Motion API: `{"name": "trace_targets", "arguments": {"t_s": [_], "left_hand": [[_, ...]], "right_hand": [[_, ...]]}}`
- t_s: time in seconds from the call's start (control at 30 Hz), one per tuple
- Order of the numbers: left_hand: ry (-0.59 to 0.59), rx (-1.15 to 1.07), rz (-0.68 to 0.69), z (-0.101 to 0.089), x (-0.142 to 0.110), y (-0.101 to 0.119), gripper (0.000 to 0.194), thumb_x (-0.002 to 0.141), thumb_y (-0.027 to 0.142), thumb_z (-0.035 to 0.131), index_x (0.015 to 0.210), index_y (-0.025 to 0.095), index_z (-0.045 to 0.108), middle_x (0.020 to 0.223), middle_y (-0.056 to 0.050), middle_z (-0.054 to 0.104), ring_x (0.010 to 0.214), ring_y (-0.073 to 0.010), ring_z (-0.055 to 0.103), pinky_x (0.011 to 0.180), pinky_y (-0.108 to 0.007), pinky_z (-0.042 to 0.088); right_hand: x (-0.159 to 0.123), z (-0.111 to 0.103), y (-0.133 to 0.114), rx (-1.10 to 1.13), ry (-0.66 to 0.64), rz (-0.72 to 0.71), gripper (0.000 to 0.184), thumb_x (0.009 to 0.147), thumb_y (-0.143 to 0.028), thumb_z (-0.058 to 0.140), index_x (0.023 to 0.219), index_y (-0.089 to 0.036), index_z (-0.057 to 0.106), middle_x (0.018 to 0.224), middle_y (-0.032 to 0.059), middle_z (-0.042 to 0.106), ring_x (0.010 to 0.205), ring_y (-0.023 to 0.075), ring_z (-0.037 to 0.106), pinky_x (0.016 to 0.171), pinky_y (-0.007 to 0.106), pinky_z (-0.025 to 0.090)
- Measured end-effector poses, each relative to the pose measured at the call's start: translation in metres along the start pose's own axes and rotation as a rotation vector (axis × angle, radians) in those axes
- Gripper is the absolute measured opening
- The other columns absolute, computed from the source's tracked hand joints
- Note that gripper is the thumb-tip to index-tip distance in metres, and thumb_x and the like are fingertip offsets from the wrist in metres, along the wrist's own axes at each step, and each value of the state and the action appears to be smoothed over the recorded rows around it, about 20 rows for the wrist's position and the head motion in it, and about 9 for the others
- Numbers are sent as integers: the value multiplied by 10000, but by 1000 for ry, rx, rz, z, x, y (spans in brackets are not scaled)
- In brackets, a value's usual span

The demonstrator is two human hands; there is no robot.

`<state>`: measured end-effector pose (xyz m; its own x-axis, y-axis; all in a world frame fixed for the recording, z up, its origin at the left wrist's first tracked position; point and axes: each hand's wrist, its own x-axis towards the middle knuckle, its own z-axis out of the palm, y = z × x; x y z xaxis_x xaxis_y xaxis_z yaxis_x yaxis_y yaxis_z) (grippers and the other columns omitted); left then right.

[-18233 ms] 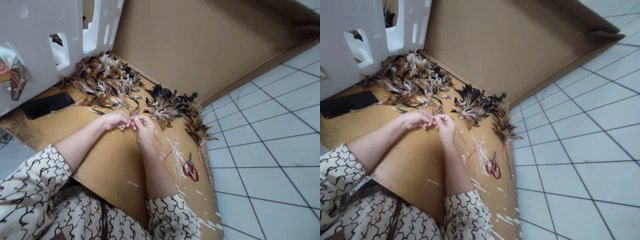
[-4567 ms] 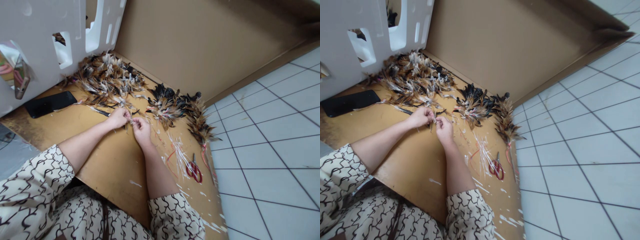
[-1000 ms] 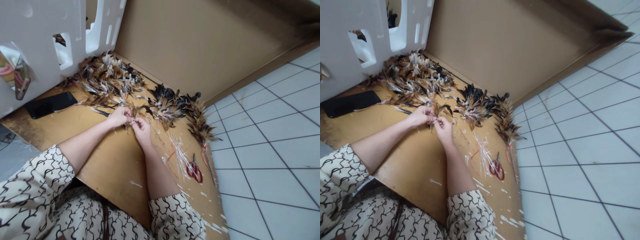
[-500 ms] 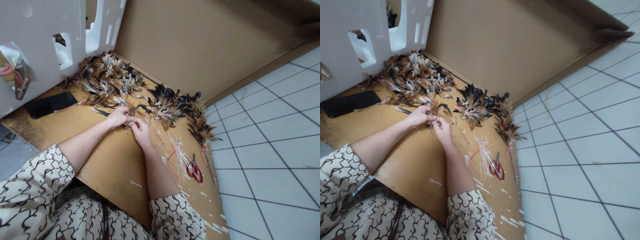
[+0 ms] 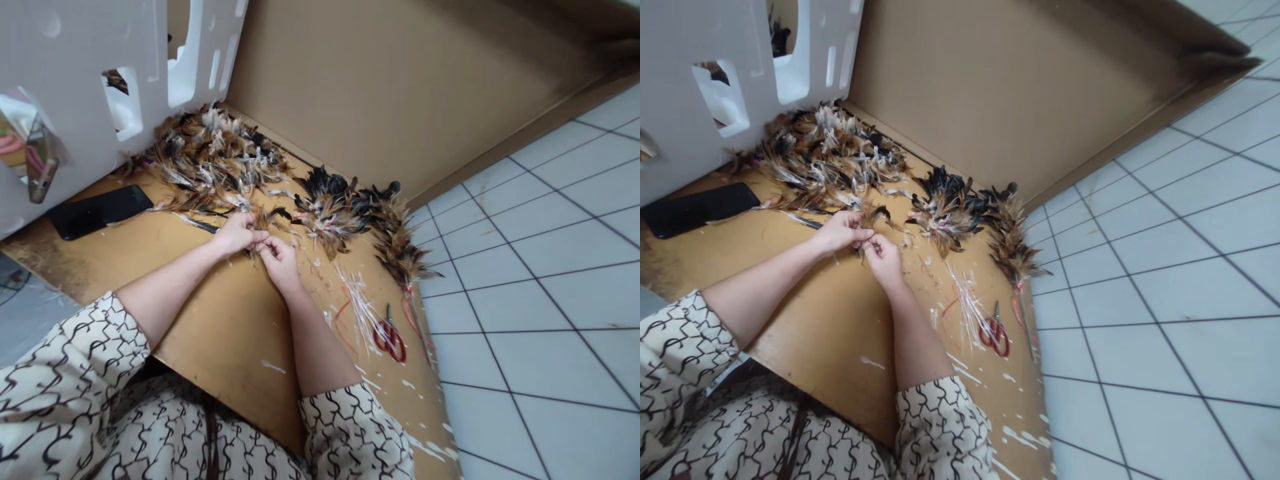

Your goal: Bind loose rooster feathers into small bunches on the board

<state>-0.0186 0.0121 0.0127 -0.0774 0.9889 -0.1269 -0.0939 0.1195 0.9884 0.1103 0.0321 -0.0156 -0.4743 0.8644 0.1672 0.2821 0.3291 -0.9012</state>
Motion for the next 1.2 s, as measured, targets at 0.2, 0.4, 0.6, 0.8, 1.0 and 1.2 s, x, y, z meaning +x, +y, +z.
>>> {"name": "trace_targets", "arguments": {"t_s": [0.2, 0.4, 0.6, 0.8, 1.0, 1.2], "left_hand": [[96, -54, 62, -4, 4, -4, 266, 642, 138, 665, 502, 162, 440, 369, 82, 416, 341, -39, 363, 395, -173, 280], [214, -124, 98, -11, 7, 1, 254, 645, 156, 664, 511, 167, 448, 376, 83, 424, 329, -37, 364, 385, -172, 292], [291, -197, 91, -16, 9, 4, 201, 631, 147, 665, 523, 161, 496, 377, 73, 448, 327, -36, 376, 380, -159, 300], [341, -249, 88, -15, 11, 1, 210, 611, 103, 648, 471, 146, 498, 352, 66, 443, 304, -35, 361, 359, -157, 294], [375, -221, 81, -15, 12, 2, 193, 649, 81, 565, 479, 149, 504, 333, 64, 438, 289, -42, 348, 348, -165, 270], [382, -152, 92, -13, 13, -1, 178, 640, 82, 550, 487, 153, 495, 333, 72, 423, 298, -45, 343, 358, -170, 263]], "right_hand": [[0, 1, -3, 17, 3, 28, 180, 692, -342, 527, 577, -214, 476, 477, -63, 411, 442, 75, 355, 462, 220, 334], [4, -1, -1, 87, 72, 86, 171, 650, -315, 588, 555, -202, 502, 456, -69, 418, 428, 65, 351, 452, 214, 315], [17, -20, -3, 312, 339, 266, 153, 615, -251, 649, 569, -185, 518, 427, -69, 469, 368, 46, 371, 383, 178, 292], [49, -72, -11, 407, 581, 392, 174, 640, -80, 596, 521, -156, 495, 378, -68, 452, 319, 27, 352, 323, 135, 260], [54, -91, -14, 298, 795, 439, 218, 683, -47, 532, 511, -161, 463, 409, -49, 482, 385, 53, 432, 377, 153, 330], [21, -34, -14, -151, 355, 314, 142, 648, -90, 556, 526, -161, 539, 475, -52, 506, 457, 65, 432, 496, 198, 345]]}}
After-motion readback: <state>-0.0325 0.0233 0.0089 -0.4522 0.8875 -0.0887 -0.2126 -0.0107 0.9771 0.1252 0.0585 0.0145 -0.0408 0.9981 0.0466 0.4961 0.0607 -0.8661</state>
